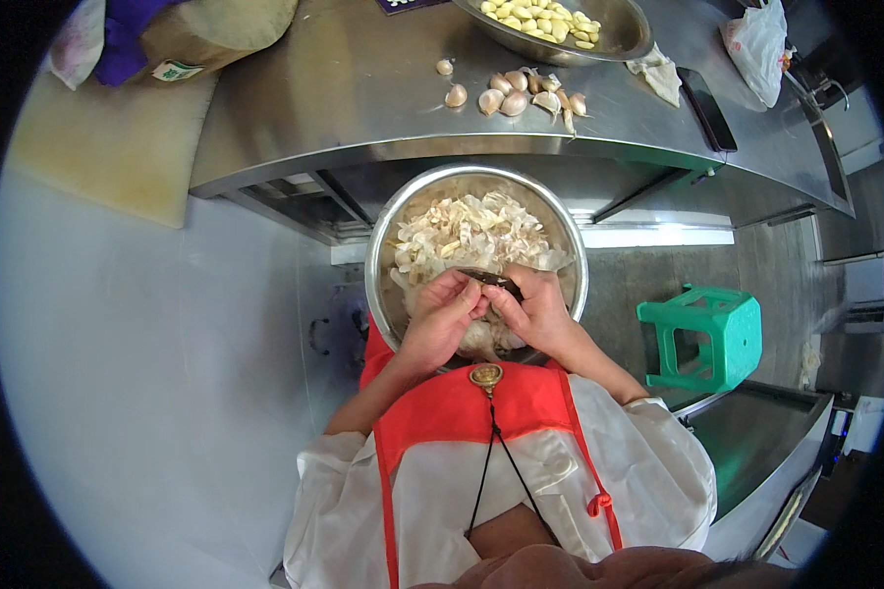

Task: The person peels garlic cloves one by one using a small knife. They hold each clove in the left hand and use the knife in the right hand to remove the skin, dropping the peeled cloves into a metal bowl and the skins into a separate bowl. The process is repetitive and continuous throughout the clip.

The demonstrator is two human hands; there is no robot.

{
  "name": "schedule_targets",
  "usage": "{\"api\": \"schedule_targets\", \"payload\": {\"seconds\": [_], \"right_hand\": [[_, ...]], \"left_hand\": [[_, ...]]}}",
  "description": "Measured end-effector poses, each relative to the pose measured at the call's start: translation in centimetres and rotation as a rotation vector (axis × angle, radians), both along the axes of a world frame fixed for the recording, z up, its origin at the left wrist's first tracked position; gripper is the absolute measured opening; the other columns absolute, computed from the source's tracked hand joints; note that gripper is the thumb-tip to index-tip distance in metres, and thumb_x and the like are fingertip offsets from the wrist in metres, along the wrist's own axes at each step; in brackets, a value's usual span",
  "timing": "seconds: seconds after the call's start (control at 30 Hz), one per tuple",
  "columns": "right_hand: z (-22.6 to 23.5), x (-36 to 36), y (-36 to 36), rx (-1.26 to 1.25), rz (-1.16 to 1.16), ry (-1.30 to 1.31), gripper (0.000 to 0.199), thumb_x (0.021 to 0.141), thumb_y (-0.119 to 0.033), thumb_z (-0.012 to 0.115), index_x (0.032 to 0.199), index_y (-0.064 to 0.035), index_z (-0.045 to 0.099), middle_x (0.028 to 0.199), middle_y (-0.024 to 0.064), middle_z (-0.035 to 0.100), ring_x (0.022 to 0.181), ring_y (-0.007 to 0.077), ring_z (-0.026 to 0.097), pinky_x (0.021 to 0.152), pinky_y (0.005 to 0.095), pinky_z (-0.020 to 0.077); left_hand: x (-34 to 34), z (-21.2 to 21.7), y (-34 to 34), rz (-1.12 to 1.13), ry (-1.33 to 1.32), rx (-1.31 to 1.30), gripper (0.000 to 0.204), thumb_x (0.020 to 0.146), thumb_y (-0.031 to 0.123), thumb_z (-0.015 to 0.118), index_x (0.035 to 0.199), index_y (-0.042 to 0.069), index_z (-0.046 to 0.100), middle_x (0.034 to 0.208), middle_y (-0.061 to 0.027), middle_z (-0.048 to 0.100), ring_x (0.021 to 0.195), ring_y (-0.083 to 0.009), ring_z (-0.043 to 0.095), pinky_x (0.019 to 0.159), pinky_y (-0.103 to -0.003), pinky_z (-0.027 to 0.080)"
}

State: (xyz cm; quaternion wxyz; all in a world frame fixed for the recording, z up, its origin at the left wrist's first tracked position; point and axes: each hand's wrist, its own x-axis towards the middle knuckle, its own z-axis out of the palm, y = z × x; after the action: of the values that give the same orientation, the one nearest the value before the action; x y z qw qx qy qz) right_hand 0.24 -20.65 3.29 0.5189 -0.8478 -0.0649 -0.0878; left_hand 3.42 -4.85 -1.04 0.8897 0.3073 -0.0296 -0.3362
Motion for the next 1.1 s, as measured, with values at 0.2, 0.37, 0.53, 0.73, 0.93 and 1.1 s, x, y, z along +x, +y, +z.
{"api": "schedule_targets", "payload": {"seconds": [0.2, 0.37, 0.53, 0.73, 0.93, 1.1], "right_hand": [[0.0, -0.7, 0.3, 0.023, 0.114, 0.025, 0.023, 0.084, -0.02, 0.064, 0.078, 0.0011, 0.056, 0.065, 0.0193, 0.055, 0.058, 0.0364, 0.056, 0.052, 0.0392, 0.0435], [0.8, -1.4, 0.3, 0.033, 0.26, 0.054, 0.021, 0.084, -0.018, 0.063, 0.081, 0.0014, 0.056, 0.07, 0.0187, 0.058, 0.063, 0.036, 0.058, 0.056, 0.0379, 0.0455], [1.4, -1.8, 0.4, 0.114, 0.294, 0.148, 0.02, 0.083, -0.017, 0.065, 0.081, 0.0009, 0.056, 0.066, 0.0153, 0.058, 0.059, 0.0279, 0.058, 0.056, 0.0353, 0.0451], [1.3, -1.7, -0.2, 0.07, 0.021, 0.216, 0.016, 0.083, -0.012, 0.065, 0.082, 0.0013, 0.055, 0.062, 0.0107, 0.052, 0.054, 0.0146, 0.048, 0.05, 0.0292, 0.0388], [0.4, -1.3, -0.7, 0.2, -0.073, 0.262, 0.014, 0.081, -0.009, 0.063, 0.082, 0.0014, 0.055, 0.059, 0.0048, 0.05, 0.053, 0.0092, 0.045, 0.048, 0.0274, 0.0369], [1.3, -0.8, -0.9, -0.004, -0.044, 0.104, 0.024, 0.078, -0.018, 0.071, 0.076, 0.0008, 0.055, 0.058, 0.0084, 0.05, 0.049, 0.016, 0.047, 0.047, 0.0297, 0.0385]], "left_hand": [[-0.5, 0.9, -0.5, 0.067, 0.046, -0.059, 0.018, 0.093, 0.007, 0.051, 0.11, 0.004, 0.053, 0.101, -0.0047, 0.057, 0.089, -0.0122, 0.054, 0.082, -0.028, 0.044], [-0.2, 1.5, -0.1, -0.019, 0.096, -0.084, 0.018, 0.094, 0.013, 0.051, 0.11, 0.006, 0.051, 0.099, -0.0044, 0.056, 0.086, -0.0114, 0.052, 0.078, -0.026, 0.044], [-0.1, 2.0, 0.0, 0.067, 0.137, -0.066, 0.02, 0.096, 0.016, 0.049, 0.115, 0.009, 0.049, 0.1, -0.0048, 0.055, 0.082, -0.0104, 0.05, 0.074, -0.024, 0.042], [0.4, 0.9, 0.7, 0.107, 0.088, -0.103, 0.024, 0.097, 0.017, 0.046, 0.117, 0.004, 0.051, 0.108, -0.0082, 0.057, 0.084, -0.0107, 0.051, 0.077, -0.024, 0.042], [0.1, 1.9, 0.9, 0.107, 0.097, 0.05, 0.027, 0.097, 0.017, 0.045, 0.117, -0.001, 0.052, 0.112, -0.0102, 0.057, 0.088, -0.0109, 0.052, 0.078, -0.025, 0.043], [-0.3, 1.7, 1.2, 0.05, 0.035, 0.024, 0.028, 0.099, 0.019, 0.042, 0.113, -0.001, 0.055, 0.104, -0.009, 0.06, 0.084, -0.0107, 0.052, 0.076, -0.025, 0.043]]}}
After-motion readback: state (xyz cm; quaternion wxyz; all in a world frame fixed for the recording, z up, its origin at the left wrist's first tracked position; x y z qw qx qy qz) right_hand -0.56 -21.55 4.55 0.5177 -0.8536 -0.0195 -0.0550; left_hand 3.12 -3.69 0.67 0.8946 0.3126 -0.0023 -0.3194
